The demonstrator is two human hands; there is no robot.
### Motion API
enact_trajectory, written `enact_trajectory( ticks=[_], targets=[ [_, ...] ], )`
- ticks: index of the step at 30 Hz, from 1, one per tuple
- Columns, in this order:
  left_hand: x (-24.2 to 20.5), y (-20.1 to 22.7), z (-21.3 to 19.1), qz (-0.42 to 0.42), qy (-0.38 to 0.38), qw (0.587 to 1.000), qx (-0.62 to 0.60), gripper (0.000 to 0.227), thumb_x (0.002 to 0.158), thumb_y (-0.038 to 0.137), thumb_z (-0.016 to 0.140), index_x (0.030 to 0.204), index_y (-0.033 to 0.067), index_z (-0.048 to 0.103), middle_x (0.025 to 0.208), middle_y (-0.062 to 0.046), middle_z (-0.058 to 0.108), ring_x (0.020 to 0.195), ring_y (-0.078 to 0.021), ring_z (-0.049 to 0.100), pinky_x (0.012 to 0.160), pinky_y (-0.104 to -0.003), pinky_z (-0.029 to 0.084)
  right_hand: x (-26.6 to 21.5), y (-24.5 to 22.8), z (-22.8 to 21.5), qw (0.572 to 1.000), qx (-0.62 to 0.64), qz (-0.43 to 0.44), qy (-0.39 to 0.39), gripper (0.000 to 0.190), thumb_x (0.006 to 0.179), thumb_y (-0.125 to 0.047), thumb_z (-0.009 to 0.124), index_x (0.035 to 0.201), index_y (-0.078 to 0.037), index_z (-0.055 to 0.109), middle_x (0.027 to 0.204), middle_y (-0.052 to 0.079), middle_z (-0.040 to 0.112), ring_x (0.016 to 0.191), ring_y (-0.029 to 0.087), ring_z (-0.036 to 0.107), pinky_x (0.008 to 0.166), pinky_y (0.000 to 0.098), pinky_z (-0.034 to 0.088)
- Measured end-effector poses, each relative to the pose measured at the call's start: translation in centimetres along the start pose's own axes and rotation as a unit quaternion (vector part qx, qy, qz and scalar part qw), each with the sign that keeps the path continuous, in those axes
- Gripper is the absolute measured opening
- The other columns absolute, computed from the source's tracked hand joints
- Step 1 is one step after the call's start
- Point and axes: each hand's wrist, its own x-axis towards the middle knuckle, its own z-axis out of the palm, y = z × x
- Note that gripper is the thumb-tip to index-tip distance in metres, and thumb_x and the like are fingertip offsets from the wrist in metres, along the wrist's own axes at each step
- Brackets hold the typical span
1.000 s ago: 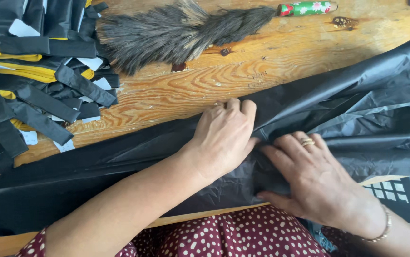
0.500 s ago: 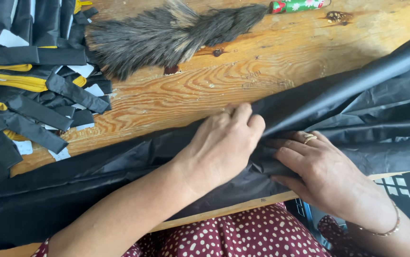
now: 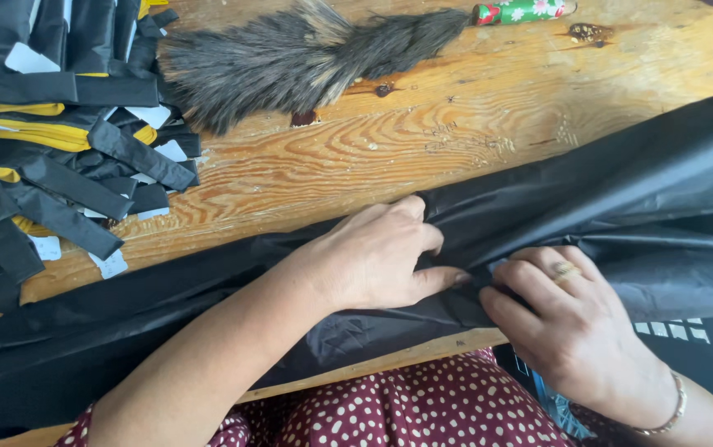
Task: The person folds a large black fabric sheet on a wooden table. They smooth the surface, fold the edges inward, and roll the fabric into a compact cylindrical bundle. The person then folds the bundle in half and presses it flat.
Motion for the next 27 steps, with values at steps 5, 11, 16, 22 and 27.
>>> enact_trajectory(
  ticks=[5, 11, 16, 22, 27],
  targets=[
    [-0.6, 2.7, -2.5, -0.083, -0.117, 0.989, -0.023, 0.079, 0.100, 0.063, 0.026, 0.118, 0.0029, 0.073, 0.126, -0.029, 0.060, 0.123, -0.0451, 0.055, 0.104, -0.052, 0.043, 1.2, 0.6, -1.1, 0.998, 0.051, -0.019, 0.017, 0.017, 0.100, -0.008, 0.051, 0.092, -0.003, 0.064, 0.129, 0.019, 0.064, 0.120, 0.040, 0.062, 0.096, 0.0514, 0.053],
    [-1.3, 3.7, -4.9, -0.156, -0.147, 0.971, -0.102, 0.101, 0.079, 0.072, 0.014, 0.109, -0.0038, 0.074, 0.117, -0.026, 0.068, 0.115, -0.0402, 0.063, 0.096, -0.047, 0.045, 1.6, 3.0, -1.1, 0.996, 0.036, 0.034, -0.078, 0.017, 0.094, -0.025, 0.063, 0.103, -0.011, 0.065, 0.119, 0.007, 0.066, 0.080, 0.027, 0.070, 0.066, 0.0383, 0.057],
    [-1.0, 1.7, -5.0, -0.137, -0.184, 0.970, -0.087, 0.072, 0.051, 0.083, 0.030, 0.060, 0.0113, 0.033, 0.070, -0.004, 0.045, 0.067, -0.0202, 0.047, 0.063, -0.035, 0.033, 2.9, 7.1, 1.2, 0.959, -0.007, 0.141, -0.247, 0.043, 0.086, -0.059, 0.070, 0.086, -0.019, 0.056, 0.081, -0.001, 0.064, 0.075, 0.031, 0.069, 0.058, 0.0476, 0.054],
    [1.4, -2.6, -0.5, -0.028, -0.118, 0.992, -0.041, 0.052, 0.089, 0.055, 0.066, 0.084, 0.0041, 0.058, 0.086, -0.012, 0.065, 0.075, -0.0272, 0.061, 0.064, -0.045, 0.044, 7.1, 9.9, 2.9, 0.881, 0.071, 0.188, -0.429, 0.059, 0.077, -0.071, 0.078, 0.066, -0.015, 0.061, 0.058, 0.004, 0.066, 0.056, 0.024, 0.057, 0.063, 0.0379, 0.045],
    [-2.4, -0.2, 0.3, -0.074, 0.060, 0.995, 0.009, 0.037, 0.103, 0.034, 0.062, 0.104, -0.0017, 0.071, 0.099, -0.025, 0.073, 0.094, -0.0461, 0.071, 0.084, -0.058, 0.056, 8.4, 11.1, 4.4, 0.846, 0.135, 0.197, -0.477, 0.060, 0.077, -0.063, 0.086, 0.061, -0.010, 0.064, 0.053, 0.002, 0.045, 0.057, 0.016, 0.039, 0.056, 0.0353, 0.039]
  ],
)
